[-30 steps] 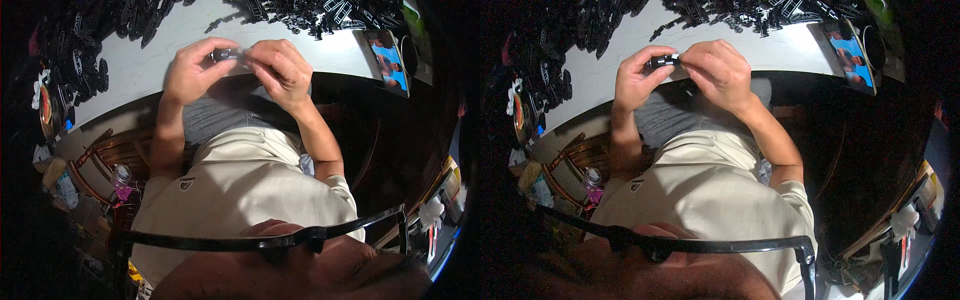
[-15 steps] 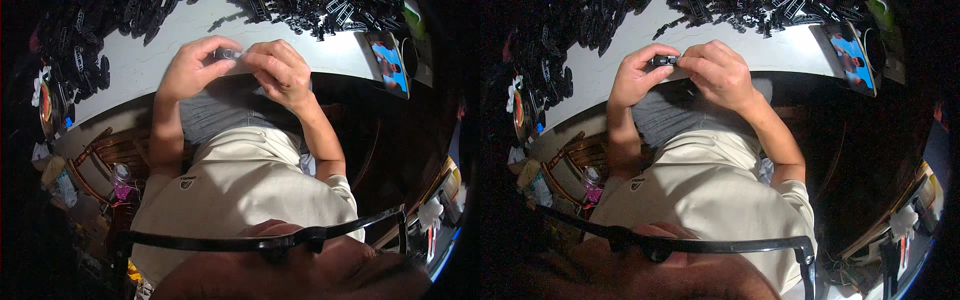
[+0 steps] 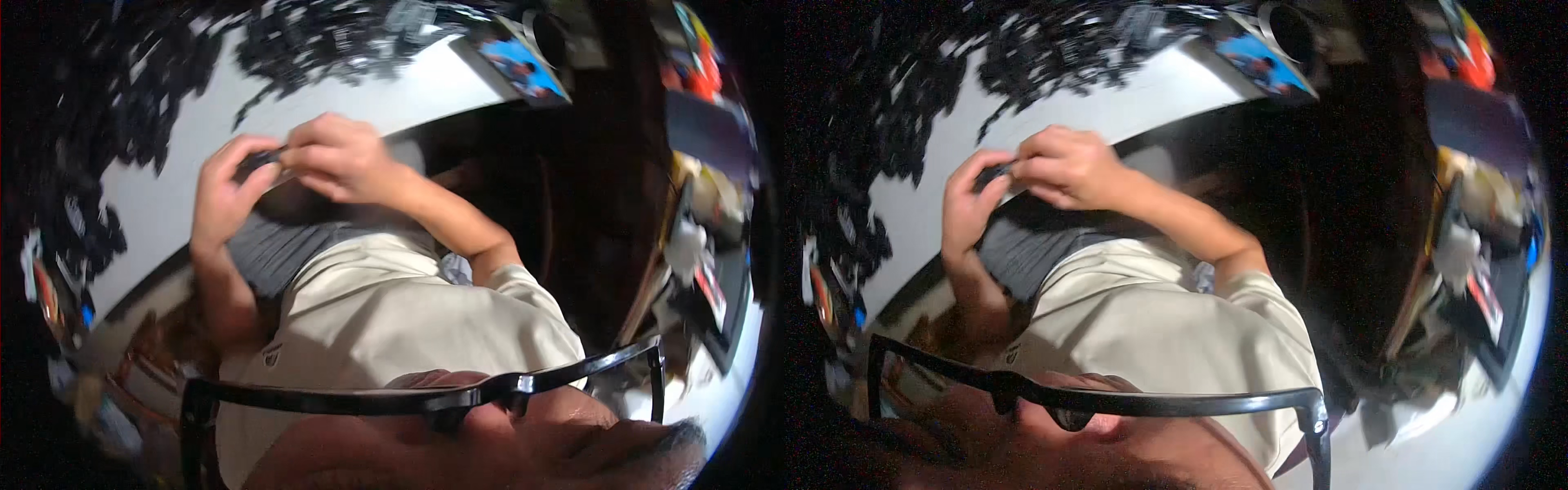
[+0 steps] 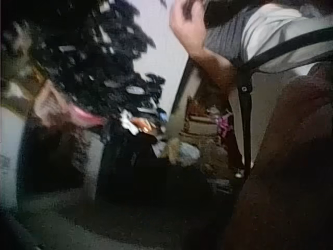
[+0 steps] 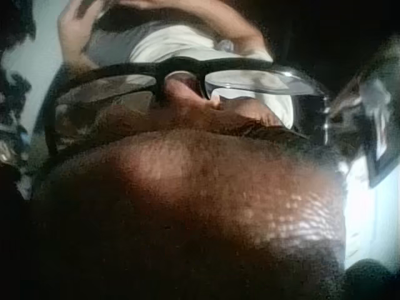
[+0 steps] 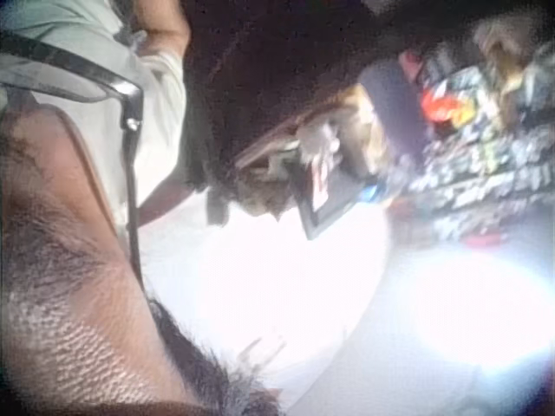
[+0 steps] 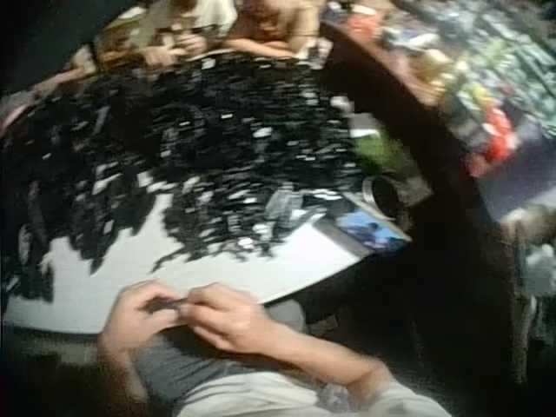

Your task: Assembling small black plastic mechanical components at a table.

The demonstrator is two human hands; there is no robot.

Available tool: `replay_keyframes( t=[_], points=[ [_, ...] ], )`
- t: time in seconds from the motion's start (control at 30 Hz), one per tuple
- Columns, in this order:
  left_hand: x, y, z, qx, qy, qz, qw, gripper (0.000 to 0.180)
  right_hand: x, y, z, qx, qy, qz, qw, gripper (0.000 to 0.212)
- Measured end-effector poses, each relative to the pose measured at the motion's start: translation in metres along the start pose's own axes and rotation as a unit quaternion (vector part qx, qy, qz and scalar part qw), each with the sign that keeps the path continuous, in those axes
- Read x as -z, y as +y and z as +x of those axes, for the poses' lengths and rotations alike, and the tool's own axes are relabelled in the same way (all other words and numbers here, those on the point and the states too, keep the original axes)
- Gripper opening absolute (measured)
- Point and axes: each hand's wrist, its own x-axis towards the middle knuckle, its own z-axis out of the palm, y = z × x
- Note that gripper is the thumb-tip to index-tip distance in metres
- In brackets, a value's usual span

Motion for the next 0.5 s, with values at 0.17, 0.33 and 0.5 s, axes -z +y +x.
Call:
replay_keyframes(
  t=[0.17, 0.33, 0.5],
  points=[
    [-0.009, -0.006, -0.001, -0.016, 0.025, -0.112, 0.993, 0.022, 0.005, -0.005, 0.003, -0.113, 0.004, -0.026, 0.993, 0.025],
    [-0.005, -0.012, -0.010, 0.030, 0.008, -0.136, 0.990, 0.028, 0.009, -0.009, 0.011, -0.125, -0.132, -0.050, 0.982, 0.027],
    [0.005, 0.007, -0.021, 0.030, -0.019, -0.082, 0.996, 0.037, 0.023, -0.020, 0.004, -0.120, -0.185, 0.017, 0.975, 0.032]
  ],
)
